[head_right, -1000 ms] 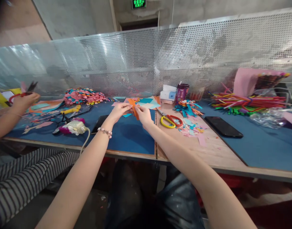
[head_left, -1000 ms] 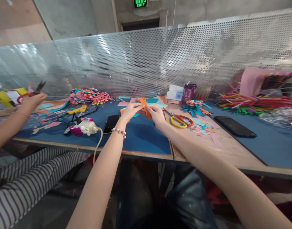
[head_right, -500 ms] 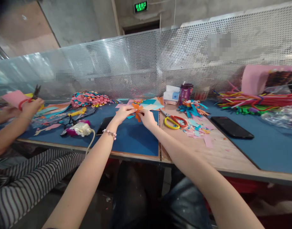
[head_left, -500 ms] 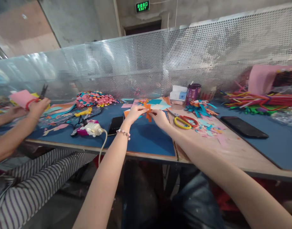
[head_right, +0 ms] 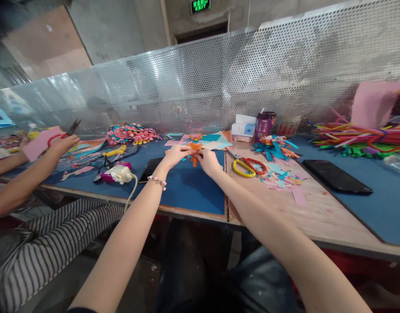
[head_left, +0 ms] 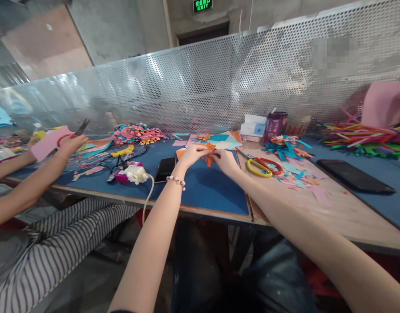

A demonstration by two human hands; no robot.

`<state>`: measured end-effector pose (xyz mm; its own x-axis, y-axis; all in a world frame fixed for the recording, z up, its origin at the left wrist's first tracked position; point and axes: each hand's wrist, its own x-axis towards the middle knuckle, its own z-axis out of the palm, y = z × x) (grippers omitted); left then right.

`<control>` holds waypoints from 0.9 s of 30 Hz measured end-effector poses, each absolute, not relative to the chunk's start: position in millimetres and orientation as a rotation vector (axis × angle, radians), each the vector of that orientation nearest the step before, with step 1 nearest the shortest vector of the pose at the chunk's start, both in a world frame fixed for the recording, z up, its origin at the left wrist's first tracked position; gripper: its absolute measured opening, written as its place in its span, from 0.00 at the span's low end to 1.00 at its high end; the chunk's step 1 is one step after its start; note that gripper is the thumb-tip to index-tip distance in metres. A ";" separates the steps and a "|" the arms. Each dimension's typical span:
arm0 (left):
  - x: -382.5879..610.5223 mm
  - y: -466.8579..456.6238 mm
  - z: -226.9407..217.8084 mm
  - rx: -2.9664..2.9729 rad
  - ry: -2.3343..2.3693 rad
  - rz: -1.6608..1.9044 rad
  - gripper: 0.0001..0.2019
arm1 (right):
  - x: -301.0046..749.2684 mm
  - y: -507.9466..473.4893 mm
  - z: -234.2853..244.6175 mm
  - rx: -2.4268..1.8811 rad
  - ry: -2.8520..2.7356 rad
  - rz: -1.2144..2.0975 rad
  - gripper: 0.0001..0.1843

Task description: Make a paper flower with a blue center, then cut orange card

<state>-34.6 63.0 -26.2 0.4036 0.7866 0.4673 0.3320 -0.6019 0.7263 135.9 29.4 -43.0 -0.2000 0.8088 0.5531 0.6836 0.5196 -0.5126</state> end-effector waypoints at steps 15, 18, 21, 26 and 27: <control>-38.0 72.5 -32.1 2.151 1.016 1.052 0.12 | 136.5 33.4 -46.9 -1.242 -1.993 0.178 0.11; -39.0 69.5 -29.8 2.131 1.033 1.049 0.12 | 135.0 33.1 -47.0 -1.255 -1.992 0.181 0.10; -40.4 66.4 -28.1 2.101 1.048 1.038 0.11 | 133.0 32.4 -46.1 -1.278 -1.998 0.193 0.09; -41.1 67.8 -32.3 2.015 1.058 1.004 0.10 | 126.6 31.3 -47.6 -1.327 -2.017 0.208 0.11; -40.9 68.9 -33.9 1.994 1.057 0.996 0.10 | 125.2 30.9 -47.7 -1.341 -2.028 0.208 0.12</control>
